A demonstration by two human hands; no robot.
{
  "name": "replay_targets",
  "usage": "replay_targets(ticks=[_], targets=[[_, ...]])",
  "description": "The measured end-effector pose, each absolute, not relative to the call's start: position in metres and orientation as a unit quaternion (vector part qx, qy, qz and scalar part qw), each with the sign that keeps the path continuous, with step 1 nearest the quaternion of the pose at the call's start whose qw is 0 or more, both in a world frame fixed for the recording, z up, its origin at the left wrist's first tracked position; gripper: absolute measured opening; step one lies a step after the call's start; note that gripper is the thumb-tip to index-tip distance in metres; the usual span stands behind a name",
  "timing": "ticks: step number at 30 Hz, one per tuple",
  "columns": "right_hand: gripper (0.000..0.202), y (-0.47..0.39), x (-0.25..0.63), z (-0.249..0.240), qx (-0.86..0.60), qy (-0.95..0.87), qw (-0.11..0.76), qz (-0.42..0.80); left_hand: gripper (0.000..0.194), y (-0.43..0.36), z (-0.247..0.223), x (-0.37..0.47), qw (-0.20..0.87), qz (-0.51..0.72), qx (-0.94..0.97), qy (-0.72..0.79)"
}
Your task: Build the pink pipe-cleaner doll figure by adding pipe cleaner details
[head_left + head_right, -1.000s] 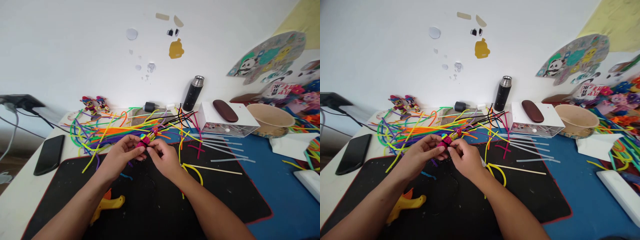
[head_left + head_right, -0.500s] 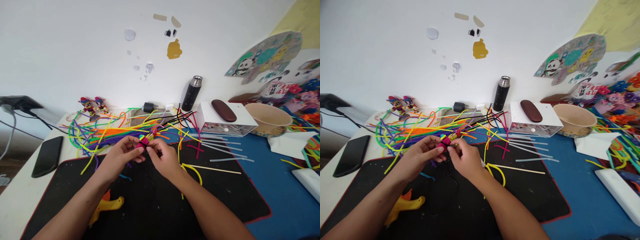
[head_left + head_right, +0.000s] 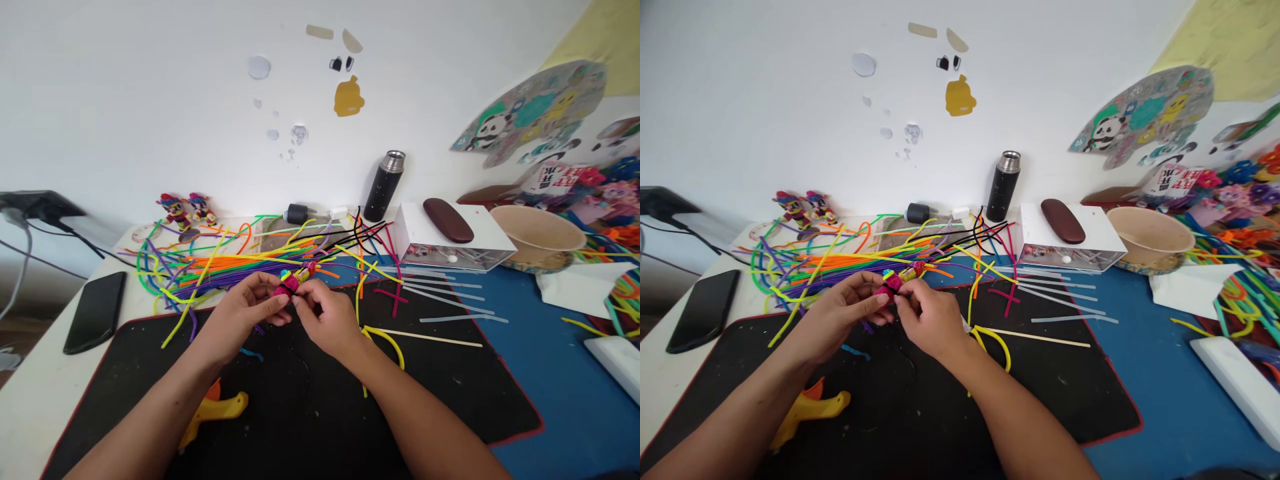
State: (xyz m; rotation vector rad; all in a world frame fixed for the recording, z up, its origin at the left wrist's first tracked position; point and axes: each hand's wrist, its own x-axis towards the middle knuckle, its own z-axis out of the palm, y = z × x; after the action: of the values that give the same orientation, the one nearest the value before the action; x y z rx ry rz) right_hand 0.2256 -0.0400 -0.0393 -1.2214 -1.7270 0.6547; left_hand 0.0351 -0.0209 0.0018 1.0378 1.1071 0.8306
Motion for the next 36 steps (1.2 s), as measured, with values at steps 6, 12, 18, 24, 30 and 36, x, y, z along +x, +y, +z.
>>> replay_targets(ticks=[6,12,18,24,30,36], targets=[[0.011,-0.040,0.223,-0.042,-0.495,-0.683,0.453,0.289,0.050,-0.026,0.000,0.040,0.648,0.381,0.456,0.477],[0.016,-0.042,0.216,-0.041,-0.489,-0.580,0.505,0.412,0.044,-0.036,0.003,0.049,0.604,0.421,0.489,0.468],[0.030,-0.045,0.208,-0.033,-0.371,-0.389,0.535,0.652,0.037,-0.047,0.001,0.056,0.498,0.462,0.547,0.489],[0.032,-0.044,0.209,-0.024,-0.295,-0.267,0.535,0.745,0.027,-0.053,-0.005,0.050,0.340,0.443,0.658,0.506],[0.033,-0.043,0.216,-0.023,-0.252,-0.217,0.474,0.815,0.012,-0.049,0.001,0.044,0.220,0.388,0.758,0.476],[0.028,-0.035,0.220,-0.029,-0.267,-0.256,0.480,0.796,0.027,-0.050,0.005,0.044,0.368,0.378,0.687,0.500]])
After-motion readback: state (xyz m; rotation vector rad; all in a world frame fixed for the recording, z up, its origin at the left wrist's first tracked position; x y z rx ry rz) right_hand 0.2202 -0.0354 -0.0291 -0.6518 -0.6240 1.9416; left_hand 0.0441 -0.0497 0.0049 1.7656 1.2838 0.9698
